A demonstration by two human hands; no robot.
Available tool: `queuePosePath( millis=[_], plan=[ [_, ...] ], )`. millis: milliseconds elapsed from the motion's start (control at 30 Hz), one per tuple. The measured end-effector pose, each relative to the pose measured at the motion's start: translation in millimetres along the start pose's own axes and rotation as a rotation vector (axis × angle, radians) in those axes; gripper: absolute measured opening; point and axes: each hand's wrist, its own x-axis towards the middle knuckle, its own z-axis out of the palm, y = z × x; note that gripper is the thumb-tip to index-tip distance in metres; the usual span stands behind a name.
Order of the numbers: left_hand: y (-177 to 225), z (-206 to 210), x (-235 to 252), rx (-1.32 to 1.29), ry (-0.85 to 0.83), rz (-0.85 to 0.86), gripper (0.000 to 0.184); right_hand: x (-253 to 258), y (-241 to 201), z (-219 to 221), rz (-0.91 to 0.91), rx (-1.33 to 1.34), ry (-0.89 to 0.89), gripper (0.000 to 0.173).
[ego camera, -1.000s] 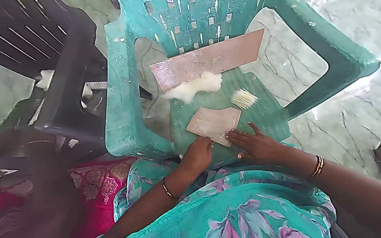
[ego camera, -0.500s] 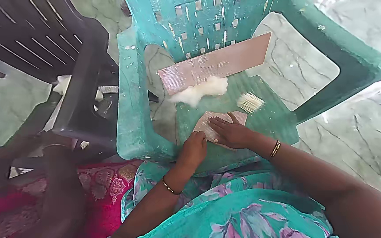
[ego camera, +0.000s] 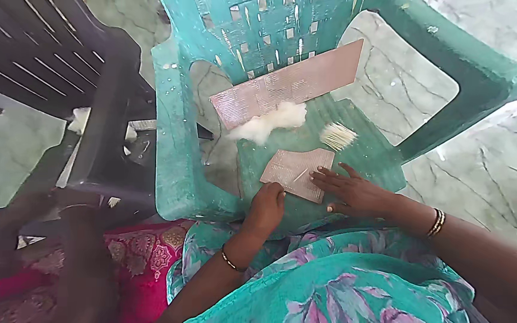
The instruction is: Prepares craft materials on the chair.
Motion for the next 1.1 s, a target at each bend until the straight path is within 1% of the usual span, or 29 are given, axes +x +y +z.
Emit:
queuePosePath(
  millis=[67,133,233,333,400,533,600,700,733,800,833,900,967,1033,1100],
  plan=[
    [-0.5,-3.4,3.2,-0.001,0.035,-0.027,0.025,15.7,3.4,4.2,0.004,-0.029,0.097,0.070],
    [-1.1,-4.6,7.2,0.015,0.051,-0.040,0.024,38.7,2.7,4.5,0.008,-0.015,0.122,0.068],
    [-1.3,-2.7,10.5,0.056,0.037,-0.046,0.024,71.5,-2.0,4.7,0.014,0.003,0.046,0.067],
    [-0.6,-2.3,11.8,0.069,0.026,-0.061,0.023,87.5,-5.2,8.7,0.031,-0.006,-0.031,0.070],
    [-0.6,-2.7,11.0,0.065,0.016,-0.065,0.023,81.9,-7.3,8.0,0.042,-0.009,-0.065,0.071],
    [2.6,0.0,4.9,0.064,-0.037,-0.023,0.025,42.9,-13.7,7.0,0.037,-0.026,-0.127,0.074],
    [4.2,3.7,1.2,0.070,-0.061,0.008,0.027,22.0,-15.3,12.3,0.016,-0.033,-0.088,0.073],
    [7.7,7.2,-1.9,0.077,-0.108,0.032,0.030,2.6,-19.5,7.8,-0.018,-0.017,-0.079,0.067],
    [8.2,7.9,-2.6,0.087,-0.112,0.043,0.031,-2.9,-19.1,8.1,-0.052,-0.024,-0.008,0.063],
    [8.3,8.9,-4.8,0.103,-0.093,0.075,0.031,-9.1,-16.9,14.3,-0.120,-0.041,0.246,0.051],
    [8.0,9.5,-5.9,0.102,-0.077,0.095,0.031,-9.5,-17.0,16.6,-0.118,-0.057,0.362,0.044],
    [7.3,10.6,-8.2,0.095,-0.047,0.142,0.029,-6.3,-19.0,19.6,-0.047,-0.089,0.514,0.032],
    [6.6,12.7,-10.6,0.081,-0.016,0.202,0.028,0.2,-19.1,23.1,0.022,-0.115,0.589,0.028],
    [5.1,16.7,-13.2,0.062,0.031,0.279,0.026,5.6,-18.7,25.4,0.057,-0.126,0.601,0.026],
    [4.4,19.7,-14.9,0.053,0.062,0.332,0.026,8.3,-18.0,27.5,0.045,-0.118,0.596,0.021]
  ],
)
